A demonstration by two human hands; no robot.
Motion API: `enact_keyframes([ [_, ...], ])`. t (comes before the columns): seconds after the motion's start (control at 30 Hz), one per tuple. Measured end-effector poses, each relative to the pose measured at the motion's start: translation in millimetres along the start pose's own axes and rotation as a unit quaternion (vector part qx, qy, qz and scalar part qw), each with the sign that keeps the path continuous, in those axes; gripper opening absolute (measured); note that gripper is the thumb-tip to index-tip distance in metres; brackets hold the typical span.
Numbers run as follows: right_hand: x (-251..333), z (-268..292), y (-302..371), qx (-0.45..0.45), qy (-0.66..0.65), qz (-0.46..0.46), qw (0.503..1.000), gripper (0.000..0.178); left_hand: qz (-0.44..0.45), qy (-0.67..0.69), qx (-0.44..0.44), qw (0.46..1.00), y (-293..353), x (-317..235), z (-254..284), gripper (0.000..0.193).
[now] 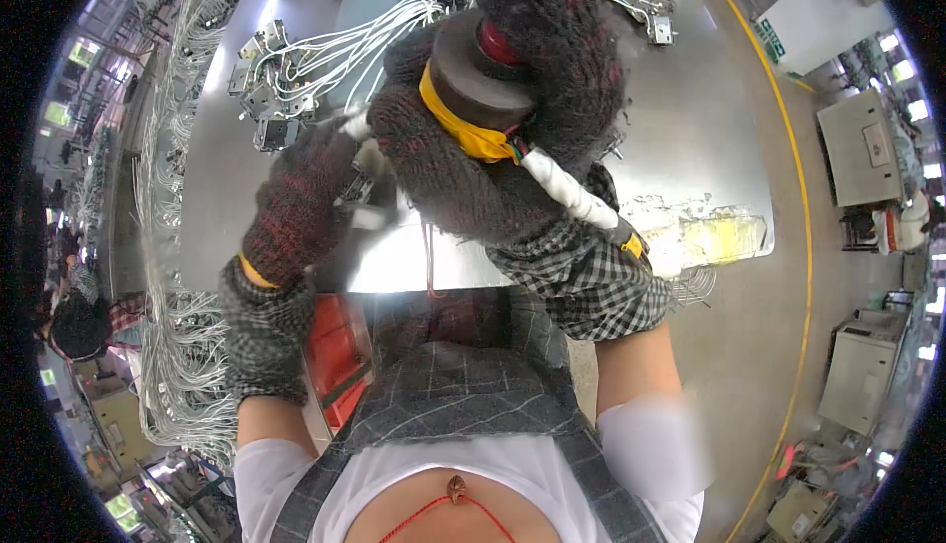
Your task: Manually assembling wire harnesses onto a metal base using an electric screwdriver.
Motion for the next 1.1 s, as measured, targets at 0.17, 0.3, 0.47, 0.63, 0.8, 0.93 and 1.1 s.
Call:
enact_keyframes([
  [0.17, -2, 0, 1, 0.028, -0.031, -0.008, 0.999, 0.047, -0.081, -0.085, 0.115, 0.986, 13, 14, -4, 0.060],
  [0.3, -5, 0, 0, 0.070, -0.102, -0.036, 0.992, 0.045, -0.112, -0.197, 0.214, 0.950, 12, 19, -19, 0.034],
  [0.47, 21, 28, -22, 0.054, 0.165, 0.214, 0.961, 0.039, -0.056, 0.210, -0.006, 0.976, -10, -11, 2, 0.058],
  [0.63, 18, 49, -26, -0.090, 0.546, 0.566, 0.611, 0.033, 0.060, 0.458, -0.081, 0.883, -21, -27, -42, 0.053],
  [0.8, 8, 49, -14, -0.040, 0.469, 0.451, 0.759, 0.052, 0.101, 0.395, -0.026, 0.913, -14, -5, -62, 0.048],
  [0.93, 17, 20, -1, 0.050, 0.480, 0.340, 0.807, 0.081, 0.021, 0.246, -0.086, 0.965, -16, -5, -50, 0.059],
  [1.1, 11, -12, -13, 0.045, -0.096, 0.160, 0.981, 0.084, -0.004, 0.237, -0.126, 0.963, -15, -9, -49, 0.055],
])
Point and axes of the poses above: each hand's wrist, its own y-axis away from the middle knuckle, its own z-axis out of the back of the hand, x = y × z, the point moved 4 cm from there along -y, towards the middle knuckle, and after that the axes turned 9 degrees about -z, right-handed, at the moved point
